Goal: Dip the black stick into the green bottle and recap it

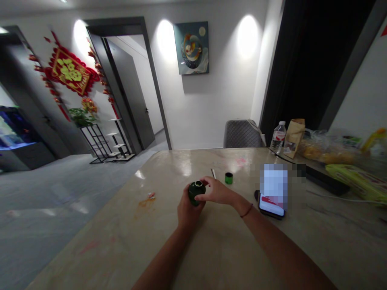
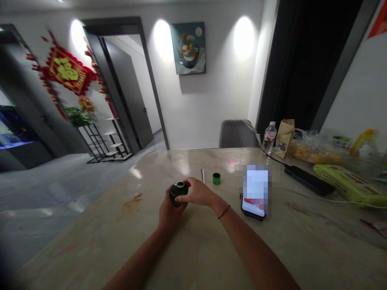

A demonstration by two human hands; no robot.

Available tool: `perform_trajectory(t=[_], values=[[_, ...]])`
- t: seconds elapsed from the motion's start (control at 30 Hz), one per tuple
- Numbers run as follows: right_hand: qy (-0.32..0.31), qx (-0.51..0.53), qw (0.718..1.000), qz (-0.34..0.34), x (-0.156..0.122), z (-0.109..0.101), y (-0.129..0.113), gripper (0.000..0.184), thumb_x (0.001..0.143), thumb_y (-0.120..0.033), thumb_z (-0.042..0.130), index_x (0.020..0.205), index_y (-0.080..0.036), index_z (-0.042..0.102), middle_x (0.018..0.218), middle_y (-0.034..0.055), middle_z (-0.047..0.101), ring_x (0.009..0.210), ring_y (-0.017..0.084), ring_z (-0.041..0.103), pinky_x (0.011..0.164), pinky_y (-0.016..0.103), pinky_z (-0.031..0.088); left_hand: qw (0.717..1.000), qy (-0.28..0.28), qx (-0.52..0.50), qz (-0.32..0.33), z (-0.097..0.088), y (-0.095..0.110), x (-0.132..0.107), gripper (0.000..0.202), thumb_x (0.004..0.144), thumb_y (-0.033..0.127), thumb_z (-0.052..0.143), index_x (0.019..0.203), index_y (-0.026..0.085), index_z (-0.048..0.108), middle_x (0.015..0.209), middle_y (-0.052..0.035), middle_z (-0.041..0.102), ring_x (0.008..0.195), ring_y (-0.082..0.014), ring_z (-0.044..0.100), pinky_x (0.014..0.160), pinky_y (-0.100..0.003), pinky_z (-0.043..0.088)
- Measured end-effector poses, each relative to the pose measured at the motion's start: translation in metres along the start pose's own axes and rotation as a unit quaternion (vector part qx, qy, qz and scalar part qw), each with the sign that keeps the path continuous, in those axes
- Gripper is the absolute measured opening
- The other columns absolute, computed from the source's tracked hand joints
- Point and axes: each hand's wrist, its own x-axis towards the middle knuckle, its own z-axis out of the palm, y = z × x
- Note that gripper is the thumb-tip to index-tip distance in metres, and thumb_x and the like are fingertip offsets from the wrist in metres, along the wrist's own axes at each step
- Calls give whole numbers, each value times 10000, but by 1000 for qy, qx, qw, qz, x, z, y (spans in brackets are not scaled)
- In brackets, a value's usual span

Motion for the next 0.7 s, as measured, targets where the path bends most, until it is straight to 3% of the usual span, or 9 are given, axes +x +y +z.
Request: perform_trajectory(t=[0.37,0.57,0.7], values=[[51,-24,998,-29,-1,5,-2,529,535,-353,714,997,-143,565,972,68,614,897,180,560,814,312,428,999,17,-23,21,0,-1,0,631,646,300,615,1206,228,332,1104,-89,581,992,-243,573,768,-332,468],[90,23,995,-37,3,2,2,547,544,-326,705,1031,-128,554,982,79,618,897,178,574,821,314,447,989,40,-80,116,2,0,1,760,664,342,623,1299,200,231,1236,-135,490,1102,-238,503,887,-365,427],[130,55,990,-25,8,0,12,540,552,-309,704,1040,-134,552,999,83,618,916,186,581,847,335,449,982,22,-109,152,0,-3,1,655,744,339,542,1316,179,264,1308,-133,424,1198,-229,408,988,-385,335]])
